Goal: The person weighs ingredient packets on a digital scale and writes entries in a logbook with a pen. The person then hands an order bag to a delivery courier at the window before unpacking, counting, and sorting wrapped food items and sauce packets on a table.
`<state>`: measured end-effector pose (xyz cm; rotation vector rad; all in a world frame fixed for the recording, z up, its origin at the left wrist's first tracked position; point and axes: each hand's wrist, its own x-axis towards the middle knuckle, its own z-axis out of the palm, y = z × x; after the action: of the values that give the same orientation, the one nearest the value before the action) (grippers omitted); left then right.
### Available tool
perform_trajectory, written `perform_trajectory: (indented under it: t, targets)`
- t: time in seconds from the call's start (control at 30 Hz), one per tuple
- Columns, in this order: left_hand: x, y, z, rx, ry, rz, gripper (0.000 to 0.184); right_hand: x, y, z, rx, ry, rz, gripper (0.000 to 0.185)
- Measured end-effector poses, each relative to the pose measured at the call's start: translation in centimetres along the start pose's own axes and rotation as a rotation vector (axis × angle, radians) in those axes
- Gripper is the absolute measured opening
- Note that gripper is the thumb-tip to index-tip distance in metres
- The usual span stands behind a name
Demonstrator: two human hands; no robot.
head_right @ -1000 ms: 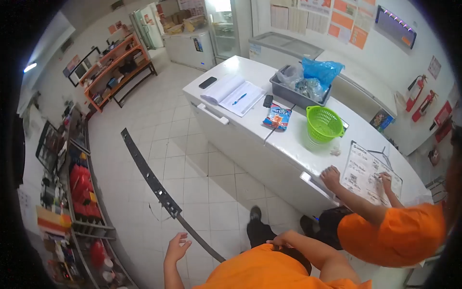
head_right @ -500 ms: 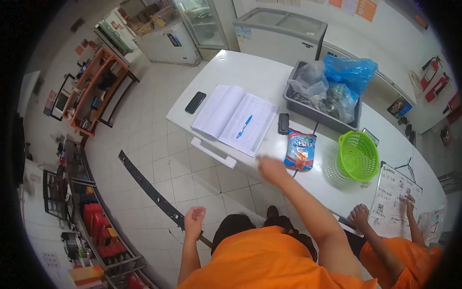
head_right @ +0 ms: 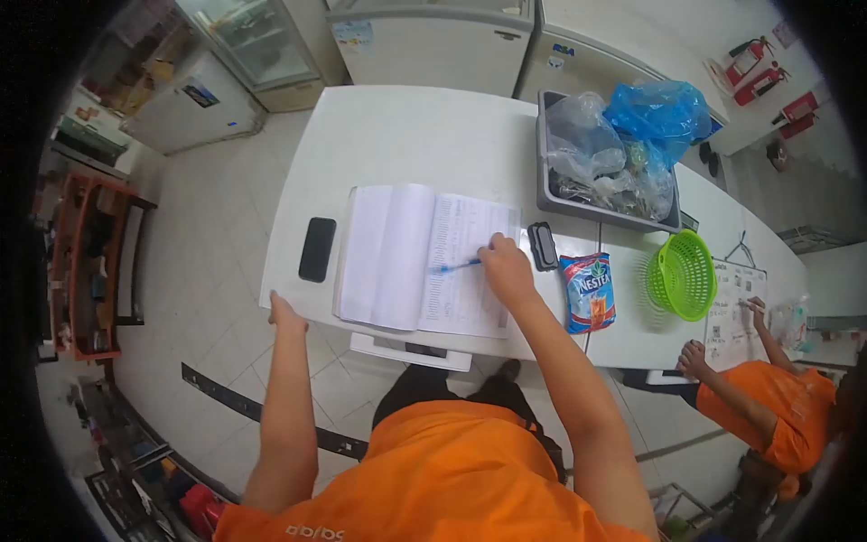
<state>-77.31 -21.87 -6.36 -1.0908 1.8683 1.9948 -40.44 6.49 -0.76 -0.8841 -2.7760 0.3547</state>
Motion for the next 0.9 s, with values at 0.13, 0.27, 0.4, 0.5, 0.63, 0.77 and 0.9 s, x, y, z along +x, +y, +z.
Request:
perform_trajectory:
  t: [0.13, 0.27, 0.4, 0.5, 0.63, 0.77, 0.9]
  targets:
    - [-2.5, 0.6, 4.0, 0.731, 0.474, 0.094, 0.075, -4.2, -2.0, -0.9, 0.385, 0.129, 0.384, 0.011]
    - [-2.3, -0.2, 5.0, 0.903, 0.583, 0.155, 0.081, -8.9, -6.3, -0.2, 1.261, 0.061, 0.93, 0.01]
    - [-2.4, 0.0, 5.7, 0.904, 0.636, 0.128, 0.085, -10.2, -9.2, 1.7, 1.952, 0.062, 1.076, 0.016]
    - [-3.6, 0.2, 5.8, 0.907, 0.612, 0.126, 0.084, -9.9, -10.2, 3.2, 1.845, 0.207, 0.906, 0.018]
    - [-4.0, 0.4, 5.4, 0.905, 0.64, 0.149, 0.083, -9.3, -8.9, 6.5, 1.314, 0.22, 0.583, 0.021]
    - [-3.9, 0.0, 5.7, 0.918, 0.649, 0.16, 0.083, -8.4, -10.1, 5.8, 1.023, 0.254, 0.529, 0.014]
    - [-4.3, 0.2, 5.6, 0.91, 0.685, 0.15, 0.082, -9.3, -9.6, 5.4, 0.97, 0.351, 0.477, 0.014]
